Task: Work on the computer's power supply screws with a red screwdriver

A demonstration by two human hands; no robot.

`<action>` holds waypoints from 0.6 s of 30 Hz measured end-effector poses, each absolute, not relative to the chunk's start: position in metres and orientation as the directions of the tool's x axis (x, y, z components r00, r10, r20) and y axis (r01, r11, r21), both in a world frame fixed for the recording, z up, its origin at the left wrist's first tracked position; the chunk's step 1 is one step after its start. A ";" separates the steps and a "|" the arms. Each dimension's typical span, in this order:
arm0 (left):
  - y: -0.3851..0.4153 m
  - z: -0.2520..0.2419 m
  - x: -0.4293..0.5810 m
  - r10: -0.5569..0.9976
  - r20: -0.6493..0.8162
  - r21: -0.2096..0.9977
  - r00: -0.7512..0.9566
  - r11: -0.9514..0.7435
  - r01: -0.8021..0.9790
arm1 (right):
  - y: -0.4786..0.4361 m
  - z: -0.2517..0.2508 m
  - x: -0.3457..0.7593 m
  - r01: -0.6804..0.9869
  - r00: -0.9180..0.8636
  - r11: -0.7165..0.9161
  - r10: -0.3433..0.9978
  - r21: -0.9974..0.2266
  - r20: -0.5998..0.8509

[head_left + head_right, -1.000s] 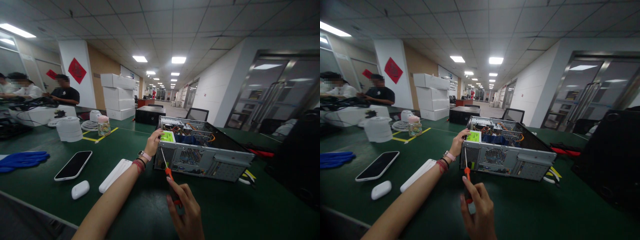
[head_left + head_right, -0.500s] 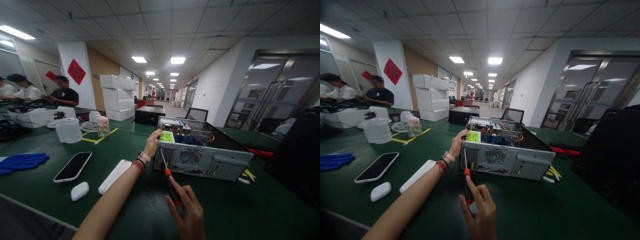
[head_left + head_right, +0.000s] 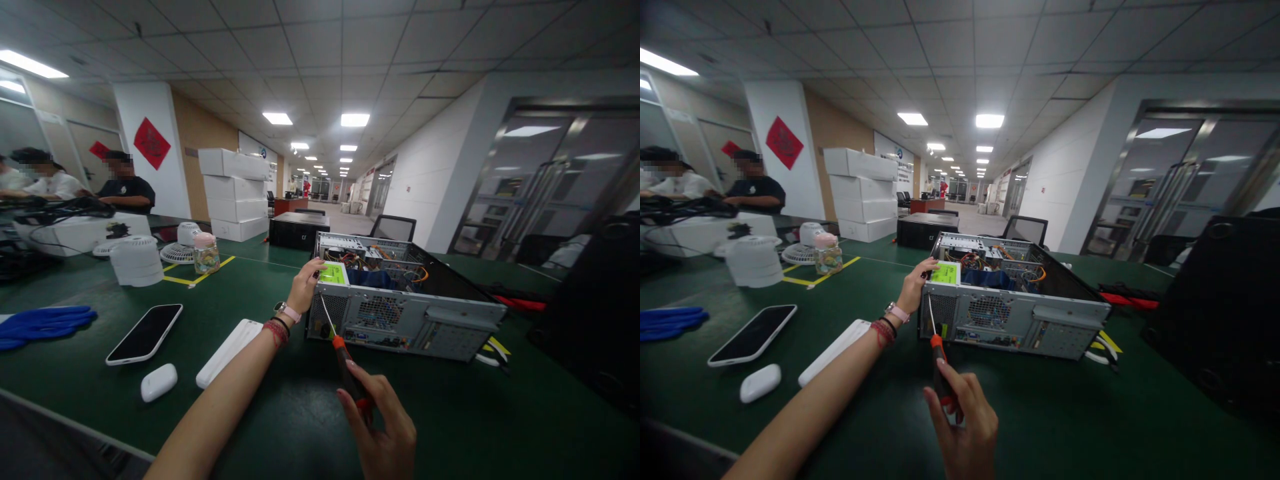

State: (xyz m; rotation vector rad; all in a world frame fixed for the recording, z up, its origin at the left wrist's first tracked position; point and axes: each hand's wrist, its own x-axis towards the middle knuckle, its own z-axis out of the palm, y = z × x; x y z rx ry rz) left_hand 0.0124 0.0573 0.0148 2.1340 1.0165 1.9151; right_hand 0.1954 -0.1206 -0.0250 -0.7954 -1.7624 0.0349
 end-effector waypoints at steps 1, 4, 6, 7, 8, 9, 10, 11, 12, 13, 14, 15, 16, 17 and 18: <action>0.057 0.015 0.012 0.530 0.848 0.489 -0.013 -0.772 0.406 | -0.121 -0.025 0.195 0.493 -0.120 0.763 0.536 -0.418 0.836; 0.057 0.015 0.012 0.533 0.846 0.493 -0.015 -0.771 0.403 | -0.121 -0.025 0.194 0.499 -0.105 0.751 0.548 -0.433 0.830; 0.057 0.015 0.012 0.535 0.845 0.495 -0.015 -0.771 0.401 | -0.120 -0.026 0.192 0.506 -0.092 0.746 0.546 -0.433 0.833; 0.056 0.015 0.012 0.534 0.845 0.495 -0.014 -0.772 0.399 | -0.120 -0.027 0.192 0.504 -0.069 0.740 0.547 -0.444 0.834; 0.056 0.016 0.012 0.534 0.846 0.493 -0.013 -0.773 0.399 | -0.119 -0.027 0.191 0.498 -0.044 0.739 0.543 -0.453 0.838; 0.056 0.016 0.012 0.533 0.846 0.492 -0.011 -0.773 0.401 | -0.119 -0.027 0.191 0.493 -0.023 0.730 0.555 -0.473 0.831; 0.056 0.016 0.012 0.533 0.846 0.491 -0.010 -0.772 0.403 | -0.119 -0.027 0.191 0.493 -0.024 0.728 0.558 -0.476 0.830; 0.056 0.016 0.013 0.535 0.845 0.492 -0.009 -0.770 0.406 | -0.119 -0.027 0.192 0.490 -0.030 0.732 0.556 -0.472 0.831; 0.056 0.016 0.013 0.537 0.844 0.493 -0.009 -0.768 0.408 | -0.120 -0.027 0.192 0.489 -0.045 0.738 0.554 -0.465 0.831; 0.056 0.016 0.013 0.538 0.843 0.495 -0.011 -0.766 0.410 | -0.120 -0.027 0.193 0.488 -0.063 0.745 0.550 -0.455 0.833; 0.056 0.016 0.013 0.539 0.842 0.496 -0.013 -0.765 0.410 | -0.120 -0.027 0.194 0.484 -0.081 0.752 0.547 -0.447 0.833; 0.056 0.016 0.013 0.539 0.842 0.497 -0.014 -0.766 0.408 | -0.120 -0.028 0.194 0.480 -0.095 0.755 0.551 -0.446 0.829; 0.056 0.016 0.013 0.539 0.842 0.497 -0.014 -0.766 0.406 | -0.121 -0.028 0.195 0.477 -0.104 0.758 0.552 -0.445 0.827; 0.056 0.016 0.013 0.538 0.843 0.497 -0.015 -0.768 0.403 | -0.121 -0.029 0.195 0.476 -0.108 0.760 0.549 -0.442 0.829; 0.056 0.016 0.013 0.536 0.844 0.496 -0.015 -0.771 0.400 | -0.121 -0.029 0.196 0.475 -0.115 0.764 0.546 -0.437 0.830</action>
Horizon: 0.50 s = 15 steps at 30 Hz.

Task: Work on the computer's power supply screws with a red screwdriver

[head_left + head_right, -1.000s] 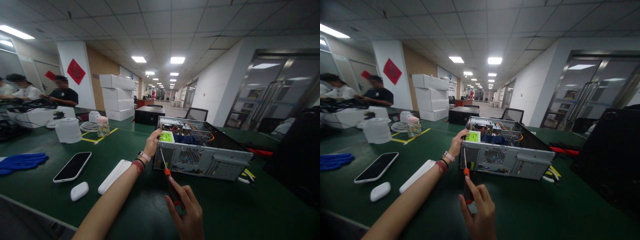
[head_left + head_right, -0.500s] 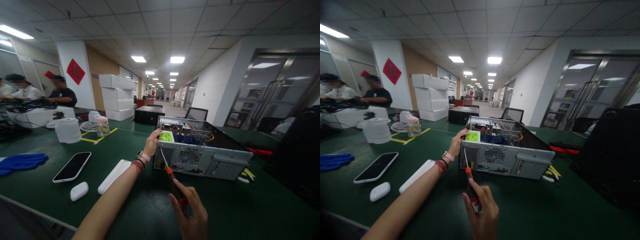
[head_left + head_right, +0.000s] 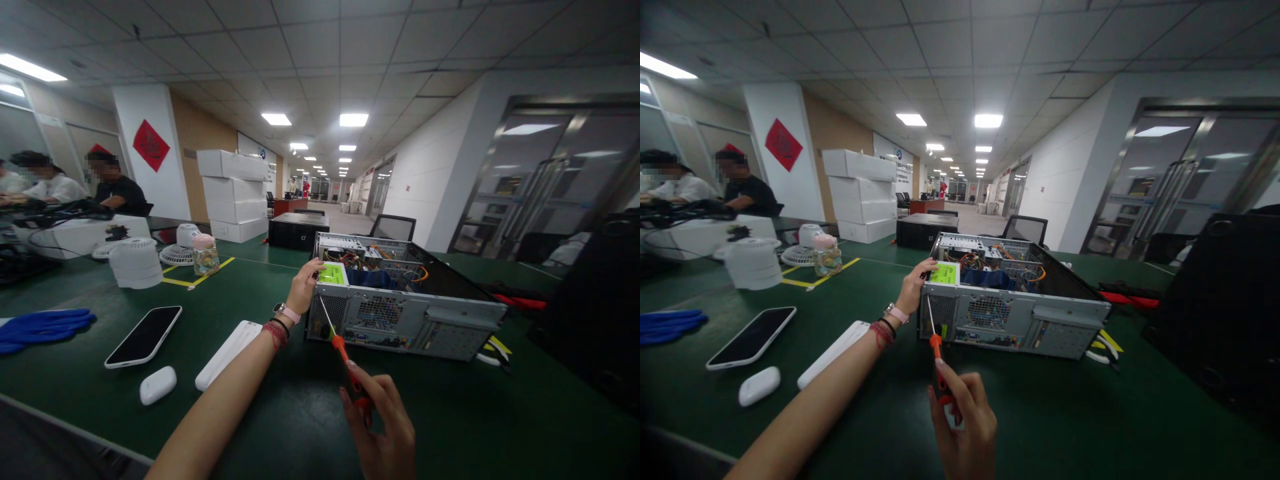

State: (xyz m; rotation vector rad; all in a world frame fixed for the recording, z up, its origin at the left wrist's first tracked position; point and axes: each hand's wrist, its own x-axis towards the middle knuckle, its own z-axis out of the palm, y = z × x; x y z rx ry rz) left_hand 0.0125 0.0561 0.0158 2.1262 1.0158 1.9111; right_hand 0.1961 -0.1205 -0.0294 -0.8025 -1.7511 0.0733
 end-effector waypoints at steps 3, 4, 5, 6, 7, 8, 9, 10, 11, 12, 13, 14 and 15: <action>0.057 0.016 0.013 0.535 0.845 0.496 -0.015 -0.773 0.397 | -0.120 -0.031 0.197 0.464 -0.140 0.775 0.543 -0.430 0.828; 0.057 0.016 0.013 0.537 0.843 0.498 -0.017 -0.770 0.399 | -0.119 -0.031 0.197 0.452 -0.151 0.781 0.544 -0.432 0.826; 0.056 0.016 0.013 0.541 0.841 0.502 -0.019 -0.766 0.403 | -0.119 -0.031 0.196 0.439 -0.160 0.786 0.546 -0.436 0.822; 0.056 0.016 0.013 0.545 0.838 0.505 -0.020 -0.762 0.406 | -0.120 -0.030 0.196 0.427 -0.171 0.793 0.544 -0.436 0.822; 0.056 0.016 0.013 0.548 0.836 0.507 -0.019 -0.760 0.407 | -0.120 -0.029 0.195 0.419 -0.178 0.798 0.540 -0.433 0.823; 0.055 0.017 0.013 0.548 0.836 0.507 -0.018 -0.760 0.407 | -0.120 -0.028 0.195 0.414 -0.183 0.801 0.539 -0.433 0.822; 0.055 0.017 0.013 0.548 0.836 0.507 -0.016 -0.761 0.405 | -0.121 -0.026 0.195 0.413 -0.182 0.800 0.541 -0.435 0.821; 0.054 0.017 0.013 0.549 0.836 0.507 -0.014 -0.762 0.404 | -0.121 -0.025 0.195 0.413 -0.184 0.799 0.544 -0.438 0.819; 0.054 0.017 0.013 0.550 0.835 0.508 -0.014 -0.760 0.405 | -0.121 -0.025 0.196 0.410 -0.182 0.796 0.549 -0.444 0.816; 0.054 0.017 0.013 0.552 0.833 0.510 -0.015 -0.758 0.407 | -0.121 -0.024 0.196 0.405 -0.178 0.795 0.553 -0.451 0.814; 0.053 0.018 0.013 0.554 0.832 0.512 -0.018 -0.756 0.409 | -0.121 -0.024 0.197 0.398 -0.176 0.795 0.556 -0.458 0.812; 0.053 0.018 0.013 0.554 0.832 0.512 -0.019 -0.755 0.410 | -0.121 -0.025 0.198 0.389 -0.179 0.796 0.559 -0.463 0.810; 0.054 0.017 0.013 0.553 0.833 0.511 -0.019 -0.755 0.410 | -0.121 -0.026 0.198 0.382 -0.183 0.797 0.561 -0.467 0.807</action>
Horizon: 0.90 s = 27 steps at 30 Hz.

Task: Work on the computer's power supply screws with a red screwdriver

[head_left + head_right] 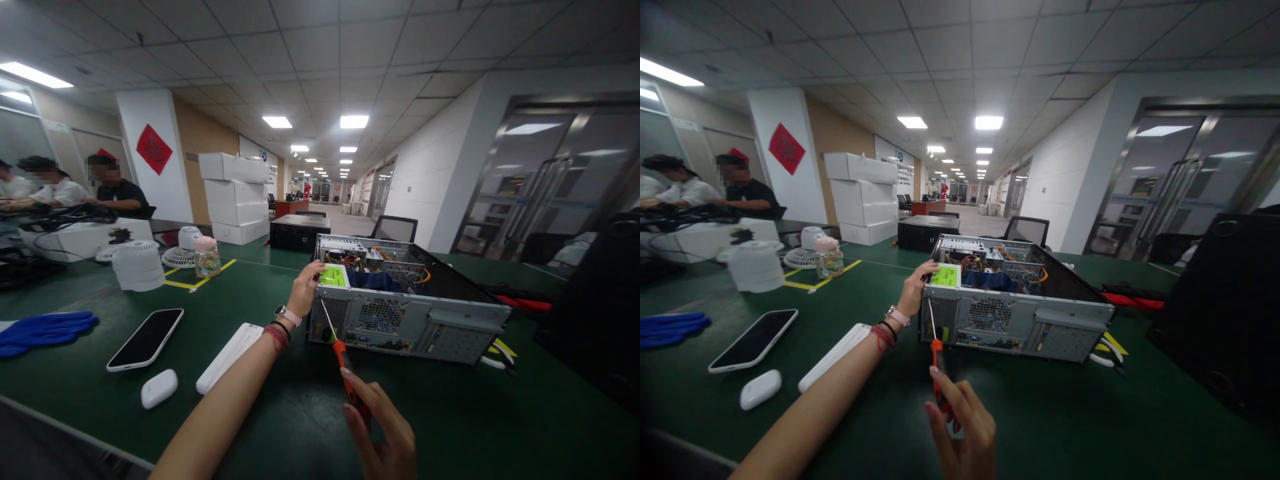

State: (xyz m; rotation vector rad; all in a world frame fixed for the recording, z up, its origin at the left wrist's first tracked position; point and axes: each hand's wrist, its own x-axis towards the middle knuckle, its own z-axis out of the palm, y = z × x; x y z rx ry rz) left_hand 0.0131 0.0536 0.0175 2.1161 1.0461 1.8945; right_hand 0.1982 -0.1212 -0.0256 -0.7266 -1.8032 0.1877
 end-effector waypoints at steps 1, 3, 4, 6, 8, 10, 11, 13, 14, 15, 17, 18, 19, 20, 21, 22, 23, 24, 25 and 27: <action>0.054 0.017 0.013 0.552 0.834 0.509 -0.019 -0.756 0.411 | -0.121 -0.027 0.198 0.381 -0.183 0.796 0.564 -0.471 0.805; 0.054 0.017 0.013 0.548 0.836 0.504 -0.014 -0.758 0.415 | -0.122 -0.029 0.197 0.405 -0.153 0.773 0.583 -0.487 0.798; 0.054 0.017 0.013 0.547 0.837 0.501 -0.012 -0.758 0.418 | -0.123 -0.030 0.195 0.428 -0.113 0.750 0.598 -0.504 0.793; 0.054 0.017 0.012 0.544 0.839 0.499 -0.011 -0.760 0.416 | -0.124 -0.031 0.191 0.465 0.013 0.685 0.629 -0.561 0.778; 0.054 0.017 0.013 0.543 0.840 0.500 -0.014 -0.764 0.408 | -0.125 -0.032 0.188 0.464 0.105 0.645 0.641 -0.607 0.761; 0.054 0.017 0.013 0.545 0.838 0.502 -0.014 -0.763 0.408 | -0.125 -0.032 0.187 0.456 0.124 0.648 0.632 -0.610 0.765; 0.053 0.017 0.013 0.547 0.837 0.503 -0.014 -0.760 0.412 | -0.124 -0.032 0.187 0.455 0.103 0.667 0.618 -0.590 0.779; 0.053 0.017 0.013 0.550 0.835 0.503 -0.012 -0.755 0.421 | -0.123 -0.031 0.190 0.457 0.031 0.715 0.582 -0.529 0.813; 0.053 0.017 0.013 0.550 0.835 0.502 -0.011 -0.754 0.424 | -0.122 -0.030 0.192 0.456 -0.007 0.737 0.563 -0.499 0.826; 0.053 0.017 0.013 0.548 0.837 0.499 -0.009 -0.756 0.424 | -0.121 -0.029 0.194 0.454 -0.039 0.756 0.546 -0.472 0.837; 0.053 0.017 0.012 0.541 0.841 0.492 -0.006 -0.762 0.420 | -0.121 -0.027 0.196 0.447 -0.072 0.778 0.523 -0.441 0.849; 0.053 0.017 0.012 0.538 0.843 0.491 -0.006 -0.764 0.418 | -0.122 -0.027 0.196 0.442 -0.074 0.784 0.516 -0.435 0.854; 0.053 0.017 0.012 0.538 0.843 0.492 -0.007 -0.765 0.417 | -0.122 -0.027 0.196 0.434 -0.073 0.789 0.511 -0.434 0.856; 0.053 0.017 0.012 0.540 0.842 0.494 -0.009 -0.763 0.417 | -0.123 -0.027 0.195 0.426 -0.064 0.790 0.512 -0.440 0.857; 0.053 0.017 0.012 0.543 0.840 0.498 -0.012 -0.760 0.417 | -0.123 -0.027 0.194 0.416 -0.053 0.790 0.516 -0.450 0.855; 0.053 0.017 0.012 0.545 0.838 0.500 -0.013 -0.759 0.418 | -0.124 -0.028 0.192 0.407 -0.041 0.787 0.522 -0.463 0.852; 0.053 0.016 0.012 0.547 0.837 0.501 -0.013 -0.758 0.417 | -0.124 -0.030 0.191 0.397 -0.030 0.785 0.529 -0.475 0.848; 0.053 0.016 0.012 0.547 0.837 0.501 -0.012 -0.758 0.417 | -0.124 -0.031 0.189 0.389 -0.020 0.783 0.534 -0.485 0.845; 0.053 0.016 0.012 0.546 0.838 0.500 -0.012 -0.759 0.417 | -0.124 -0.032 0.188 0.383 -0.012 0.783 0.534 -0.490 0.845; 0.053 0.017 0.012 0.542 0.840 0.496 -0.009 -0.762 0.417 | -0.124 -0.034 0.187 0.381 0.006 0.780 0.535 -0.497 0.845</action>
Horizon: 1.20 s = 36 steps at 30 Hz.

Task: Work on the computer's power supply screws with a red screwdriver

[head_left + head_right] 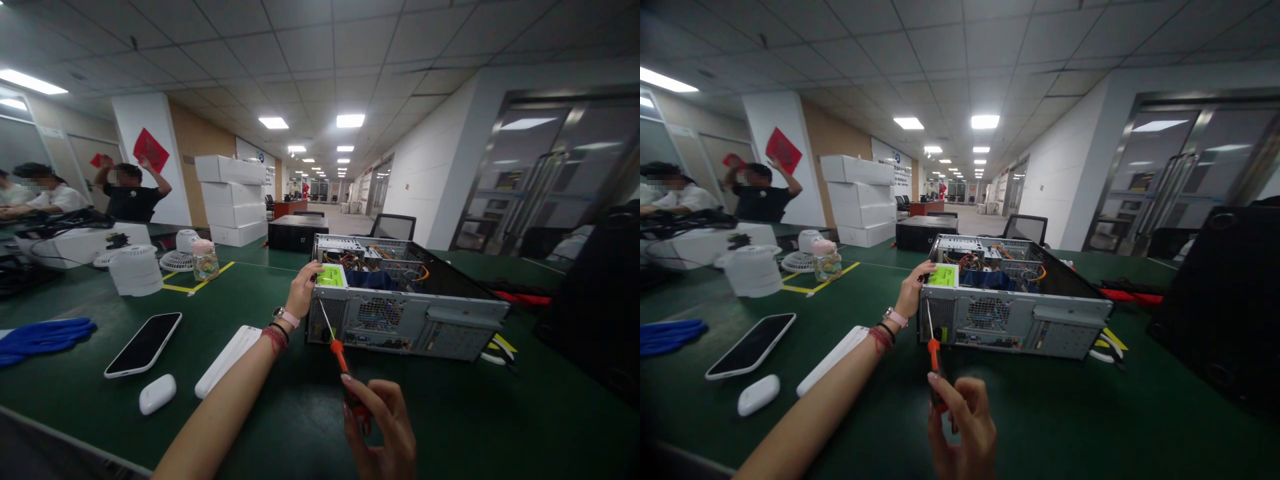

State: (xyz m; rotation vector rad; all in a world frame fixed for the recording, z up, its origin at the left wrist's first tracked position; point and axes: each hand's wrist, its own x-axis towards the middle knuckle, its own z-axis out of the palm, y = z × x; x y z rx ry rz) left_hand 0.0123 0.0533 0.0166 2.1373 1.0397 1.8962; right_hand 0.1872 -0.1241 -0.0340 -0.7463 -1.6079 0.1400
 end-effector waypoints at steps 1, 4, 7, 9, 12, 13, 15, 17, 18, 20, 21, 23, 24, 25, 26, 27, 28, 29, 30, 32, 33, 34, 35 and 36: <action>0.053 0.017 0.012 0.541 0.841 0.495 -0.008 -0.763 0.416 | -0.124 -0.034 0.187 0.384 0.016 0.776 0.536 -0.500 0.844; 0.054 0.017 0.012 0.538 0.843 0.493 -0.007 -0.766 0.413 | -0.124 -0.033 0.190 0.386 0.009 0.774 0.541 -0.502 0.841; 0.054 0.016 0.012 0.538 0.843 0.493 -0.007 -0.767 0.410 | -0.124 -0.031 0.193 0.406 -0.076 0.788 0.534 -0.463 0.842; 0.055 0.016 0.012 0.537 0.843 0.493 -0.007 -0.768 0.409 | -0.124 -0.030 0.195 0.418 -0.124 0.799 0.521 -0.432 0.844; 0.056 0.015 0.011 0.537 0.844 0.488 -0.001 -0.766 0.419 | -0.123 -0.029 0.195 0.394 -0.138 0.809 0.520 -0.435 0.843; 0.056 0.015 0.011 0.537 0.843 0.487 -0.001 -0.764 0.424 | -0.123 -0.029 0.195 0.385 -0.141 0.810 0.526 -0.443 0.838; 0.056 0.014 0.011 0.536 0.844 0.484 0.003 -0.764 0.426 | -0.124 -0.028 0.194 0.372 -0.158 0.812 0.532 -0.449 0.832; 0.056 0.015 0.011 0.532 0.847 0.481 0.003 -0.768 0.423 | -0.124 -0.028 0.195 0.366 -0.159 0.812 0.537 -0.456 0.829; 0.055 0.015 0.011 0.532 0.847 0.481 0.003 -0.768 0.422 | -0.124 -0.028 0.195 0.364 -0.158 0.811 0.538 -0.458 0.828; 0.055 0.015 0.011 0.533 0.846 0.481 0.003 -0.766 0.427 | -0.124 -0.029 0.196 0.369 -0.164 0.815 0.530 -0.447 0.832; 0.054 0.016 0.011 0.534 0.845 0.482 0.003 -0.764 0.429 | -0.124 -0.029 0.196 0.379 -0.167 0.815 0.526 -0.438 0.834; 0.054 0.016 0.011 0.535 0.845 0.483 0.004 -0.764 0.428 | -0.124 -0.030 0.196 0.408 -0.168 0.808 0.524 -0.426 0.835; 0.053 0.017 0.012 0.537 0.844 0.485 0.003 -0.764 0.425 | -0.124 -0.030 0.196 0.424 -0.162 0.800 0.529 -0.425 0.833; 0.053 0.017 0.012 0.539 0.842 0.488 0.002 -0.763 0.425 | -0.124 -0.030 0.196 0.438 -0.155 0.791 0.534 -0.427 0.831; 0.053 0.017 0.012 0.543 0.840 0.492 -0.001 -0.760 0.426 | -0.124 -0.030 0.196 0.448 -0.147 0.783 0.541 -0.431 0.828; 0.053 0.017 0.012 0.546 0.838 0.495 -0.003 -0.756 0.429 | -0.124 -0.030 0.195 0.455 -0.138 0.777 0.544 -0.435 0.828; 0.053 0.017 0.012 0.550 0.835 0.498 -0.006 -0.752 0.433 | -0.124 -0.029 0.195 0.460 -0.131 0.772 0.547 -0.438 0.827; 0.053 0.017 0.012 0.552 0.834 0.500 -0.007 -0.749 0.435 | -0.125 -0.029 0.194 0.465 -0.123 0.768 0.549 -0.440 0.827; 0.054 0.017 0.012 0.553 0.833 0.501 -0.008 -0.748 0.435 | -0.125 -0.029 0.194 0.471 -0.113 0.762 0.552 -0.445 0.826; 0.054 0.016 0.012 0.549 0.836 0.499 -0.009 -0.753 0.429 | -0.125 -0.030 0.193 0.481 -0.106 0.750 0.564 -0.455 0.819; 0.055 0.016 0.012 0.546 0.838 0.497 -0.008 -0.757 0.424 | -0.125 -0.030 0.193 0.483 -0.106 0.747 0.569 -0.458 0.816; 0.055 0.015 0.012 0.541 0.841 0.494 -0.007 -0.761 0.421 | -0.125 -0.030 0.193 0.484 -0.106 0.745 0.571 -0.460 0.814; 0.056 0.015 0.012 0.537 0.843 0.490 -0.006 -0.764 0.420 | -0.125 -0.030 0.192 0.484 -0.102 0.744 0.571 -0.461 0.814; 0.056 0.015 0.012 0.535 0.845 0.487 -0.005 -0.766 0.420 | -0.125 -0.029 0.192 0.484 -0.102 0.744 0.571 -0.460 0.815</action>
